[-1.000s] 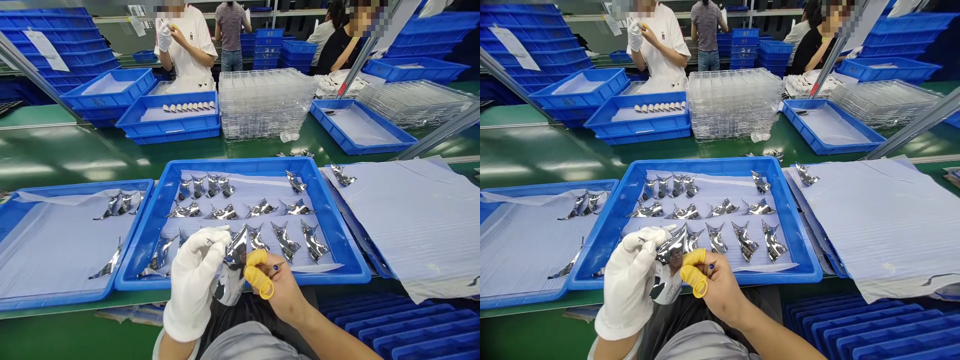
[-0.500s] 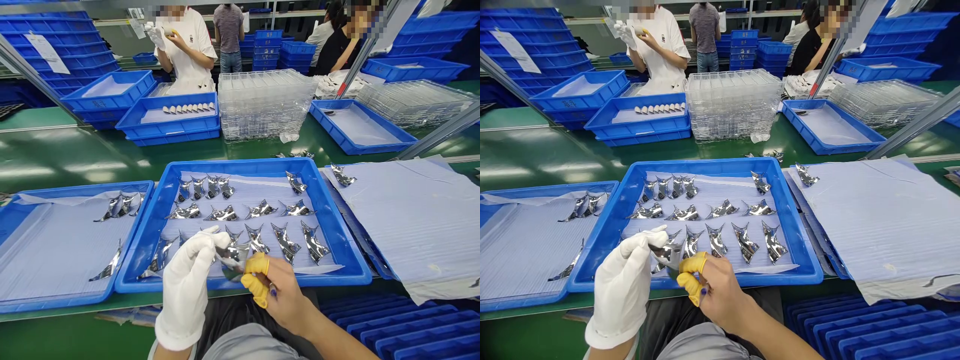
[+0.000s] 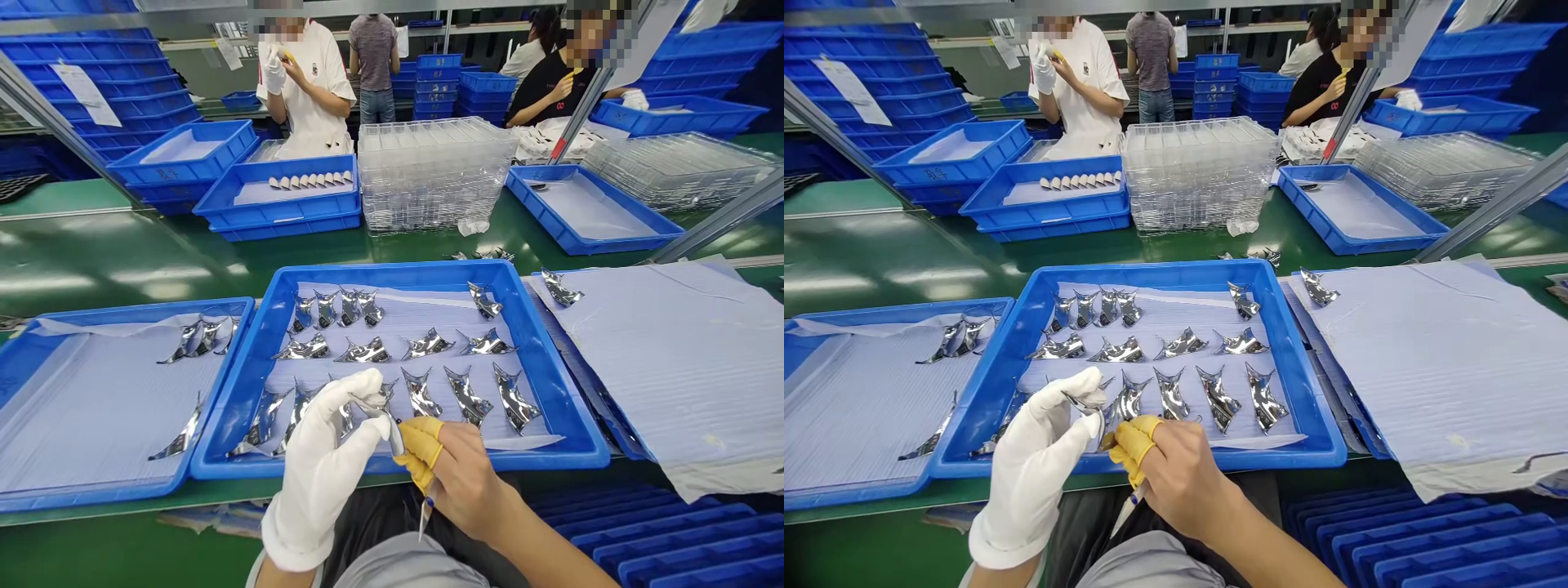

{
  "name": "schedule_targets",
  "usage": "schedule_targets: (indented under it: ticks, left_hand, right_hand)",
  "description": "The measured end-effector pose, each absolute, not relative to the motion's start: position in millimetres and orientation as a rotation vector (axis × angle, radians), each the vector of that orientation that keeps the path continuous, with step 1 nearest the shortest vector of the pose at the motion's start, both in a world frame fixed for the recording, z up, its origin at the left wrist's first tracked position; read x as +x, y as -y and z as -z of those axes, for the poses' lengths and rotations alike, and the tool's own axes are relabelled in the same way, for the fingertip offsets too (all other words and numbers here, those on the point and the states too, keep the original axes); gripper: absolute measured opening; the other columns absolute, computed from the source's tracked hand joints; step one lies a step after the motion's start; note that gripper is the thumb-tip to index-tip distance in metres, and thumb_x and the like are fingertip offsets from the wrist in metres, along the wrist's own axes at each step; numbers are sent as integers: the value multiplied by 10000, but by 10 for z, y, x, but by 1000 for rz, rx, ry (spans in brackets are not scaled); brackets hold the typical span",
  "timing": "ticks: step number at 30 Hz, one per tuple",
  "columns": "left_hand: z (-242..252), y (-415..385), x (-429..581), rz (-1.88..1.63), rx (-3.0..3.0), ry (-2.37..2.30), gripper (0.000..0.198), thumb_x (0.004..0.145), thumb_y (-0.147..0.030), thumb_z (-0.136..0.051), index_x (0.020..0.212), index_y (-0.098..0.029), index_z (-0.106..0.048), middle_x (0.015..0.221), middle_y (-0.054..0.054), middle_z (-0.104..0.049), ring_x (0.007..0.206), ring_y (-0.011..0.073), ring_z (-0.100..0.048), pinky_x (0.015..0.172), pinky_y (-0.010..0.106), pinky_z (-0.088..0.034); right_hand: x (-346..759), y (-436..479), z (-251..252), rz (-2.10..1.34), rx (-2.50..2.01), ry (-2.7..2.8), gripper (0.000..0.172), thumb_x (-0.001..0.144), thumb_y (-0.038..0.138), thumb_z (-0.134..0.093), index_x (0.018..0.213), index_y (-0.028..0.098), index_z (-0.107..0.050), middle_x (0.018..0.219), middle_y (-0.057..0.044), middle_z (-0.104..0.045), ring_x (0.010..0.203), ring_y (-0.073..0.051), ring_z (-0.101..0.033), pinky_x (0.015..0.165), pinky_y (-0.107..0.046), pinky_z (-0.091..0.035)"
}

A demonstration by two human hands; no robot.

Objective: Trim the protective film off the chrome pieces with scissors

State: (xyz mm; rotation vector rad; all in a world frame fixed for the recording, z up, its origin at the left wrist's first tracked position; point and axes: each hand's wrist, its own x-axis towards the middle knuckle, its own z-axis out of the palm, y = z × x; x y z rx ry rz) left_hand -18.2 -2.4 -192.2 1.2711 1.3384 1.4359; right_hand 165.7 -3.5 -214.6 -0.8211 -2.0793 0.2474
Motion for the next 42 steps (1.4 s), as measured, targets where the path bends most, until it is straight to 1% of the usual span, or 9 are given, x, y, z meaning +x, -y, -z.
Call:
schedule_targets:
  ticks: [7, 9, 13, 19, 25, 30, 35, 38, 42]
  left_hand:
    - [1924, 6, -157, -1516, 969, -1383, 159, 861, -366, -732, 947, -239, -773, 992, 28, -796, 1043, 218, -702, 952, 312, -552]
    - [1934, -2, -167, -1524, 924, -1357, 175, 860, -390, -728, 924, -232, -771, 958, 24, -803, 975, 216, -722, 944, 323, -559]
    - [1962, -12, -198, -1500, 904, -1345, 169, 856, -384, -737, 901, -224, -773, 965, 21, -803, 999, 217, -718, 978, 327, -542]
    - [1957, -43, -218, -1445, 853, -1404, 198, 841, -393, -758, 909, -209, -774, 980, 23, -800, 1002, 199, -706, 980, 313, -522]
    - [1924, -93, -243, -1369, 917, -1484, 293, 832, -460, -745, 932, -185, -760, 998, 51, -797, 994, 221, -708, 937, 318, -522]
    - [2065, -124, -310, -1260, 1127, -1641, 381, 888, -509, -651, 1079, -191, -739, 1114, 82, -766, 1057, 255, -689, 978, 368, -494]
    - [2269, -176, -312, -1184, 1114, -1595, 423, 883, -515, -641, 1136, -185, -722, 1203, 110, -739, 1151, 278, -666, 1065, 423, -460]
    - [2286, -191, -296, -1146, 1105, -1545, 420, 878, -520, -645, 1138, -201, -727, 1209, 104, -742, 1173, 280, -663, 1077, 431, -464]
    - [2239, -184, -284, -1131, 1132, -1537, 407, 872, -524, -648, 1107, -206, -742, 1181, 99, -755, 1163, 285, -673, 1089, 434, -466]
  right_hand:
    - [1620, 45, 2052, -534, -806, 1969, 192, 976, 101, -487, 1030, 202, -641, 775, -57, -723, 646, -182, -656, 578, -284, -456]
    - [1589, 44, 1991, -759, -832, 1882, 153, 971, 129, -507, 900, 215, -611, 689, -14, -651, 564, -149, -558, 544, -266, -408]
    - [1525, 46, 1949, -1218, -886, 1644, 246, 985, 236, -543, 741, 224, -517, 584, 51, -449, 484, -108, -371, 484, -241, -322]
    - [1482, 25, 1955, -1599, -910, 1325, 339, 940, 424, -652, 706, 206, -538, 616, 36, -476, 529, -109, -367, 522, -248, -317]
    - [1436, -8, 1961, -1809, -903, 1046, 376, 835, 485, -775, 707, 197, -569, 586, 63, -419, 521, -96, -311, 517, -235, -298]
    - [1680, -282, 1959, -1613, -1036, 1250, 316, 853, 454, -744, 742, 186, -620, 649, 27, -525, 577, -120, -441, 566, -247, -365]
    - [1903, -1066, 1857, -1036, -1489, 1959, 167, 970, 245, -537, 836, 181, -615, 650, 25, -593, 599, -141, -547, 594, -252, -412]
    - [1765, -1571, 1870, -824, -1634, 2096, 210, 920, 157, -635, 711, 160, -611, 644, -1, -605, 673, -171, -598, 655, -280, -450]
    - [1371, -1898, 2032, -589, -1822, 2115, 155, 977, 277, -667, 997, 123, -671, 969, -50, -687, 851, -189, -675, 774, -354, -569]
